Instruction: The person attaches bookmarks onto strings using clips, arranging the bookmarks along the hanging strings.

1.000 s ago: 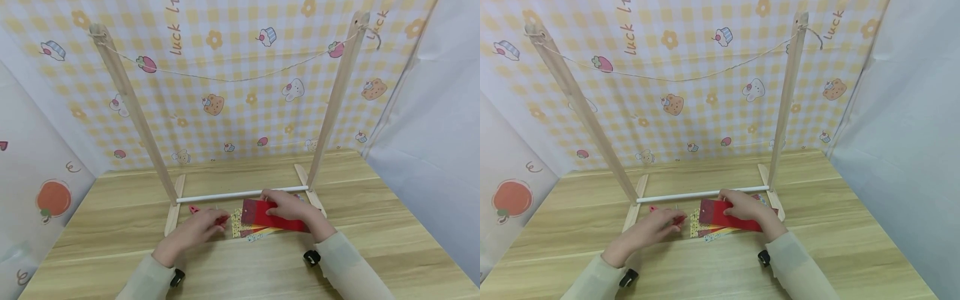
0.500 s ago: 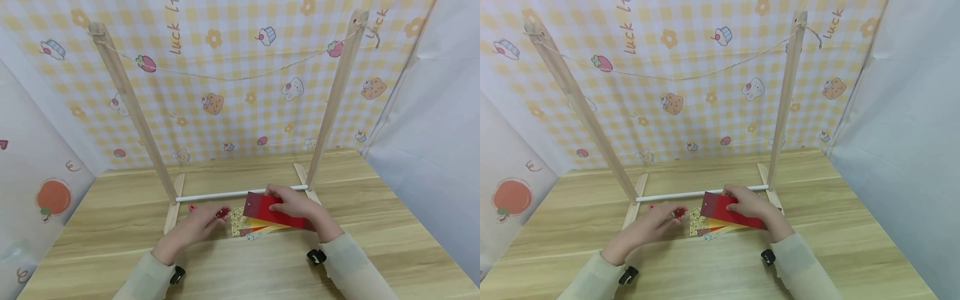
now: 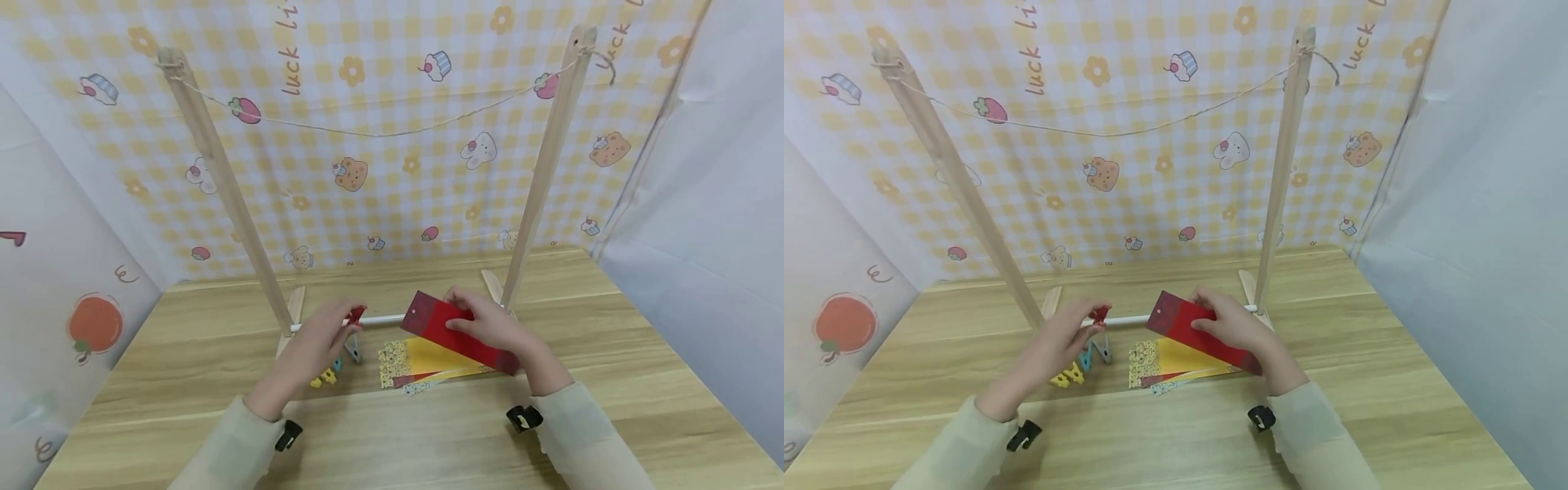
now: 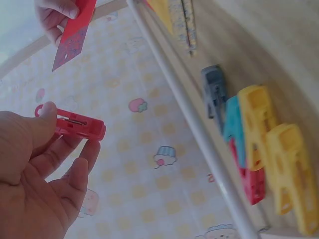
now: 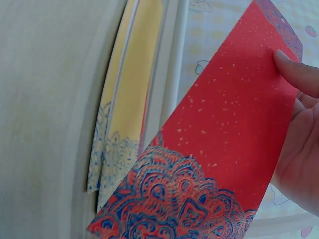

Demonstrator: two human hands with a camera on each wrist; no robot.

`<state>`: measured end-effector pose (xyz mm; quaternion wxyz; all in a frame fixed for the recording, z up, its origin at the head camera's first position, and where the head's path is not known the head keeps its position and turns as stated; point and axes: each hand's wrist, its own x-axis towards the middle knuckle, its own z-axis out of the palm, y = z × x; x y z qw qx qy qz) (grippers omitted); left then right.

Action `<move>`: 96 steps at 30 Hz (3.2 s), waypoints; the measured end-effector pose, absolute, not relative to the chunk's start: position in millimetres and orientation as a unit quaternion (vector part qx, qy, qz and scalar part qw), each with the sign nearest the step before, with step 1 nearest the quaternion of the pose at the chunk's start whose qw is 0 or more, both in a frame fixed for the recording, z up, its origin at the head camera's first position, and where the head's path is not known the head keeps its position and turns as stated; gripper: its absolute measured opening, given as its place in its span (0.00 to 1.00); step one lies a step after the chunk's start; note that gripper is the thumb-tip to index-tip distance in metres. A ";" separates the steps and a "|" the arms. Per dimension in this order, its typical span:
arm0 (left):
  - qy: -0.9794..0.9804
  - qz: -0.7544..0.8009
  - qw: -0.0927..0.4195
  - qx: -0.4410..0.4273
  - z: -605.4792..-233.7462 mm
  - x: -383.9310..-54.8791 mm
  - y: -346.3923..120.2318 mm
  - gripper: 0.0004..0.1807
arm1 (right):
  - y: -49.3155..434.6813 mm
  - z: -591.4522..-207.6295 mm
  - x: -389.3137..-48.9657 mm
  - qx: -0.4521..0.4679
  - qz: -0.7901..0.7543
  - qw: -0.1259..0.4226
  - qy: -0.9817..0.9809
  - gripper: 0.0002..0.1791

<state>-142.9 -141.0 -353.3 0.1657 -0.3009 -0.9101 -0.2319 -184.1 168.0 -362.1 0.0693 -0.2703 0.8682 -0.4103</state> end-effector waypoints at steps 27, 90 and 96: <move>-0.864 -0.280 0.256 -0.330 -289.4 -151.9 -125.5 0.17 | 181.8 -322.0 -183.8 -0.181 -0.523 -0.044 0.832 0.15; -0.777 -0.469 0.303 -0.291 -119.3 -193.9 -70.5 0.15 | 199.8 -212.0 -192.6 -0.133 -0.758 -0.199 0.607 0.14; -0.750 -0.506 0.312 -0.289 -113.9 -201.8 -59.1 0.14 | 197.5 -207.6 -194.5 -0.112 -0.748 -0.222 0.615 0.13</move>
